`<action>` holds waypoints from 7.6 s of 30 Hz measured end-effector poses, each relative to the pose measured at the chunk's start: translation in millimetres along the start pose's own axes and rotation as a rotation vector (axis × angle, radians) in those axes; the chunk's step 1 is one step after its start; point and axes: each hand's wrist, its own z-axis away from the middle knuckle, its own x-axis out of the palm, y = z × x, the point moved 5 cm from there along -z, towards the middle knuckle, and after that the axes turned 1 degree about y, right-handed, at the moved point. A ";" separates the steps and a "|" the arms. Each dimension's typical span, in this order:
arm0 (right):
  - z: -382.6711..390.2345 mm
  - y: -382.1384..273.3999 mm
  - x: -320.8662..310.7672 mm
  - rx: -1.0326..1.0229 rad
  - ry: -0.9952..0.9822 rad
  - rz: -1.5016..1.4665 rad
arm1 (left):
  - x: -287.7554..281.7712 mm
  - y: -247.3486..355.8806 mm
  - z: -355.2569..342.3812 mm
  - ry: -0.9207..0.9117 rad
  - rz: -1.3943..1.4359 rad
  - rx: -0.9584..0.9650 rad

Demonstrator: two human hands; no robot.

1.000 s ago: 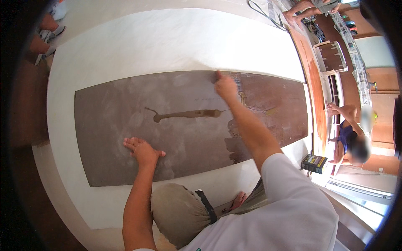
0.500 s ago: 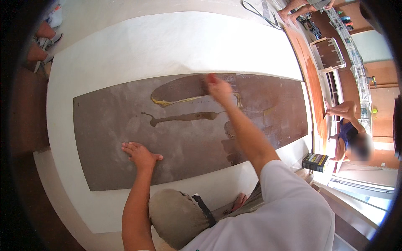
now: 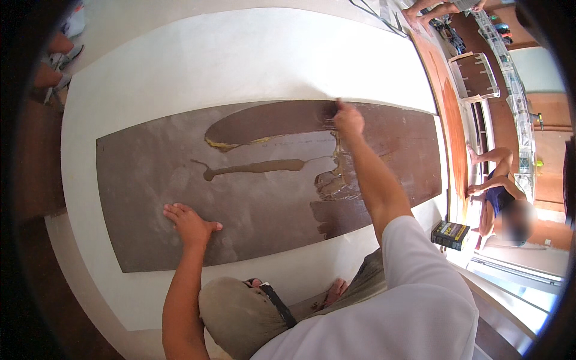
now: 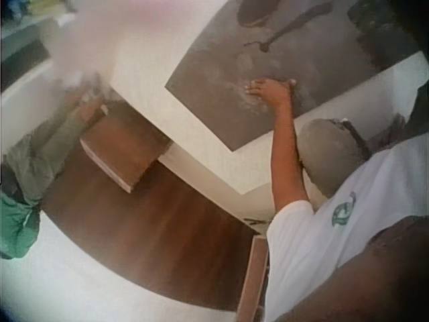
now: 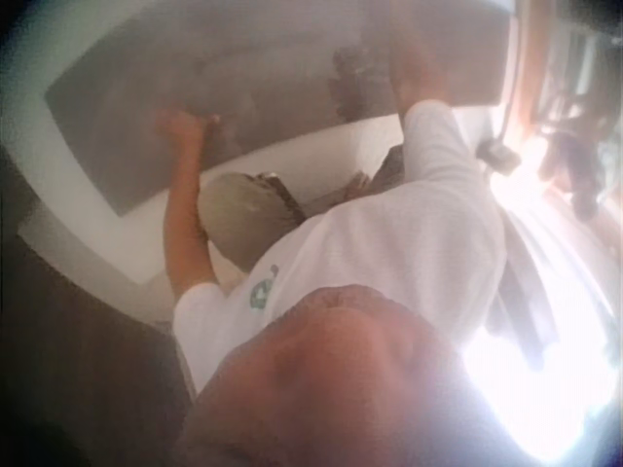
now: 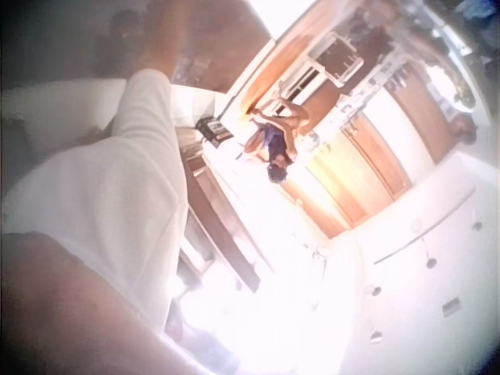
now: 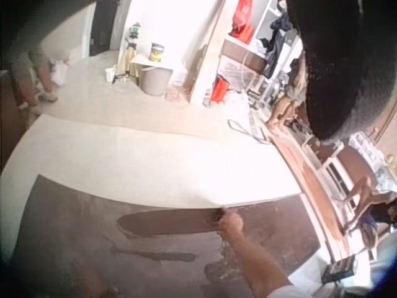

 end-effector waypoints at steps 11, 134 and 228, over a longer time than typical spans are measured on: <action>-15.5 43.1 -16.6 0.123 0.019 0.067 | -6.6 5.3 0.0 -0.032 -0.012 0.019; -2.7 -7.1 -4.8 0.038 -0.070 0.165 | -21.4 4.7 5.4 -0.087 -0.118 -0.042; 159.5 -199.5 -3.7 -0.443 -0.151 -0.377 | -10.8 -3.2 3.1 -0.036 -0.019 0.000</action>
